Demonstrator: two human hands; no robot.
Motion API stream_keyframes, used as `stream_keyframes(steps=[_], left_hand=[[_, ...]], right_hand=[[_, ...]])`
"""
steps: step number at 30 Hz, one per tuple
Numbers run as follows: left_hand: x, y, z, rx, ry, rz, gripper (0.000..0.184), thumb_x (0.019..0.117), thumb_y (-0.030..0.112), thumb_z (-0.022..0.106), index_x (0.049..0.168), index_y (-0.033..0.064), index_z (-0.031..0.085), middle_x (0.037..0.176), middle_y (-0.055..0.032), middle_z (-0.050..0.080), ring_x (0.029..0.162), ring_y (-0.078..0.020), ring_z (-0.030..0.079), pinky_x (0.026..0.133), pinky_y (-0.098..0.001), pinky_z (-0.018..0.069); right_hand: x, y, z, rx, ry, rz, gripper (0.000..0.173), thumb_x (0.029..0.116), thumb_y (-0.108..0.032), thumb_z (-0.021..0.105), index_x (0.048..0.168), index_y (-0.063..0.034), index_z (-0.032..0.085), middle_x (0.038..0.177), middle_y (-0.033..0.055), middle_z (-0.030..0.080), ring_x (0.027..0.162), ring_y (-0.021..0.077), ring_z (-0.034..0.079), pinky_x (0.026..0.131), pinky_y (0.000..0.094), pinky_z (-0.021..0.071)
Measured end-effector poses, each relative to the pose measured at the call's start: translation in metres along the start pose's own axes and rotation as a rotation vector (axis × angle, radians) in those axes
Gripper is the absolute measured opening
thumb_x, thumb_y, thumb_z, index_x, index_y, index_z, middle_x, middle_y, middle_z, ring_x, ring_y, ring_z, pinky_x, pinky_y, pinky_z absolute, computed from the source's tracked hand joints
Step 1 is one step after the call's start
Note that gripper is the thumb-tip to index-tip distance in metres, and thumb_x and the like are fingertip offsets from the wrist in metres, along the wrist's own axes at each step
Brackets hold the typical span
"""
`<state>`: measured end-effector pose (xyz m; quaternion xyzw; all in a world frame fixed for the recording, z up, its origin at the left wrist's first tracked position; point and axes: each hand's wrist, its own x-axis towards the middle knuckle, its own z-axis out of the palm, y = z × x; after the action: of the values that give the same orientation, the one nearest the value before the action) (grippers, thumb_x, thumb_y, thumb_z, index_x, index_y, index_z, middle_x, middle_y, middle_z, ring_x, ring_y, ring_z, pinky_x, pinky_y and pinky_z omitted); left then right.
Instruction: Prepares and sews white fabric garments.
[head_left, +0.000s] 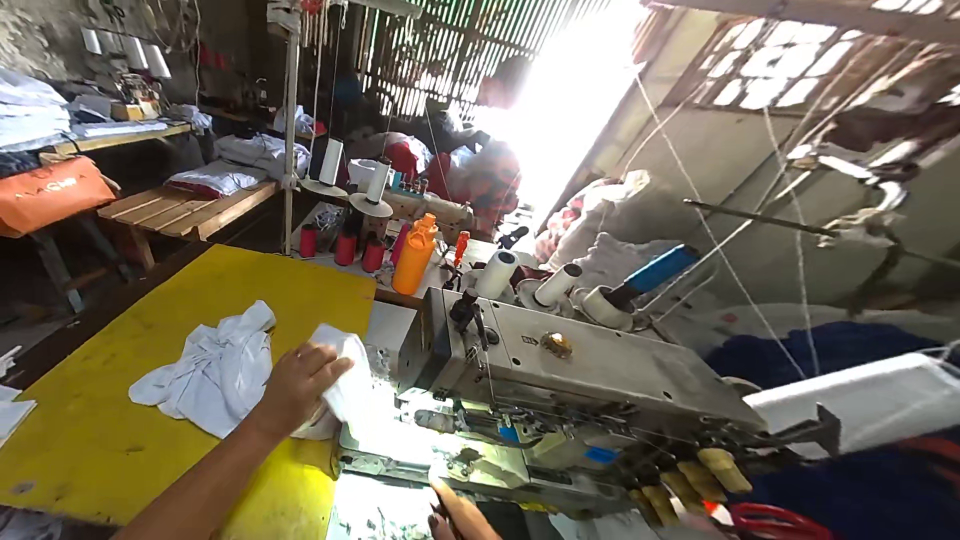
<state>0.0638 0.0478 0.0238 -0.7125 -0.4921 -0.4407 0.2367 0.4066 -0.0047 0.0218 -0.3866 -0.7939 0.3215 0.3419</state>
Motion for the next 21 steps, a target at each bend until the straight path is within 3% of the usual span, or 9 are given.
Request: stream_keyframes(steps=[4,8,11,13,15,17,19,20,21], left_hand=[[-0.024,0.022,-0.022,0.022,0.025,0.043,0.028,0.1017,0.018,0.051,0.121,0.0229,0.071,0.105,-0.0087,0.069,0.099,-0.0250,0.066,0.087,-0.0400,0.0549],[-0.028,0.038,-0.023,0.003,0.068,0.011,0.026,0.1028,0.023,0.052,0.119,0.0231,0.072,0.103,-0.0077,0.069,0.098,-0.0232,0.066,0.086,-0.0378,0.0548],[-0.028,0.045,-0.030,-0.121,0.094,-0.112,0.024,0.0997,0.023,0.056,0.114,0.0206,0.075,0.102,-0.0072,0.069,0.099,-0.0185,0.066,0.090,-0.0318,0.0543],[-0.022,0.059,-0.046,-0.279,0.043,-0.201,0.021,0.0944,0.023,0.063,0.109,0.0166,0.077,0.101,-0.0049,0.072,0.098,-0.0120,0.068,0.089,-0.0276,0.0563],[0.004,0.088,-0.073,-0.496,-0.027,-0.199,0.014,0.0876,0.022,0.069,0.096,0.0121,0.075,0.089,-0.0010,0.072,0.088,-0.0055,0.067,0.081,-0.0214,0.0562],[0.039,0.122,-0.105,-0.728,-0.106,-0.034,0.014,0.0926,0.028,0.068,0.089,0.0141,0.067,0.083,0.0022,0.064,0.086,-0.0032,0.061,0.078,-0.0178,0.0516],[0.078,0.138,-0.132,-0.949,-0.165,0.147,0.017,0.0977,0.030,0.066,0.090,0.0160,0.067,0.091,0.0040,0.062,0.094,-0.0045,0.059,0.084,-0.0204,0.0491],[0.096,0.132,-0.137,-1.040,-0.158,0.236,0.019,0.0984,0.033,0.065,0.088,0.0167,0.067,0.095,0.0046,0.064,0.097,-0.0066,0.062,0.087,-0.0235,0.0516],[0.115,0.116,-0.134,-1.135,-0.140,0.328,0.022,0.0979,0.035,0.065,0.085,0.0170,0.068,0.099,0.0036,0.069,0.100,-0.0108,0.066,0.089,-0.0280,0.0551]], right_hand=[[0.059,-0.027,0.044,-0.579,0.227,-0.160,0.021,0.0923,-0.026,0.068,0.104,-0.0148,0.081,0.087,0.0051,0.077,0.078,0.0220,0.075,0.066,0.0434,0.0613],[0.109,-0.029,0.071,-0.811,0.159,-0.179,0.028,0.0923,-0.014,0.066,0.117,-0.0195,0.078,0.092,0.0101,0.074,0.074,0.0303,0.072,0.059,0.0506,0.0568],[0.090,-0.020,0.060,-0.548,0.196,-0.304,0.023,0.0925,-0.018,0.065,0.107,-0.0192,0.082,0.089,0.0068,0.077,0.080,0.0266,0.075,0.067,0.0499,0.0610],[0.068,-0.027,0.038,-0.241,-0.085,-0.175,0.030,0.0974,-0.027,0.066,0.122,-0.0141,0.077,0.102,0.0092,0.078,0.089,0.0237,0.075,0.079,0.0486,0.0610],[0.055,-0.038,0.023,0.099,-0.089,-0.126,0.055,0.0875,-0.036,0.079,0.134,-0.0093,0.068,0.118,0.0084,0.073,0.079,0.0084,0.066,0.071,0.0292,0.0570],[0.049,-0.069,0.007,0.403,-0.030,-0.177,0.081,0.0780,-0.038,0.086,0.146,-0.0071,0.056,0.138,0.0052,0.060,0.066,-0.0075,0.044,0.055,0.0129,0.0389],[0.040,-0.105,-0.003,0.639,-0.101,-0.380,0.065,0.0793,-0.020,0.085,0.135,0.0026,0.059,0.131,0.0084,0.064,0.077,-0.0088,0.056,0.065,0.0113,0.0488],[0.034,-0.119,-0.005,0.648,-0.178,-0.495,0.049,0.0814,-0.015,0.083,0.121,0.0070,0.065,0.118,0.0116,0.070,0.090,0.0012,0.066,0.080,0.0202,0.0569],[0.025,-0.130,-0.003,0.552,-0.254,-0.565,0.035,0.0801,-0.008,0.081,0.107,0.0109,0.067,0.102,0.0160,0.072,0.091,0.0125,0.070,0.083,0.0298,0.0583]])
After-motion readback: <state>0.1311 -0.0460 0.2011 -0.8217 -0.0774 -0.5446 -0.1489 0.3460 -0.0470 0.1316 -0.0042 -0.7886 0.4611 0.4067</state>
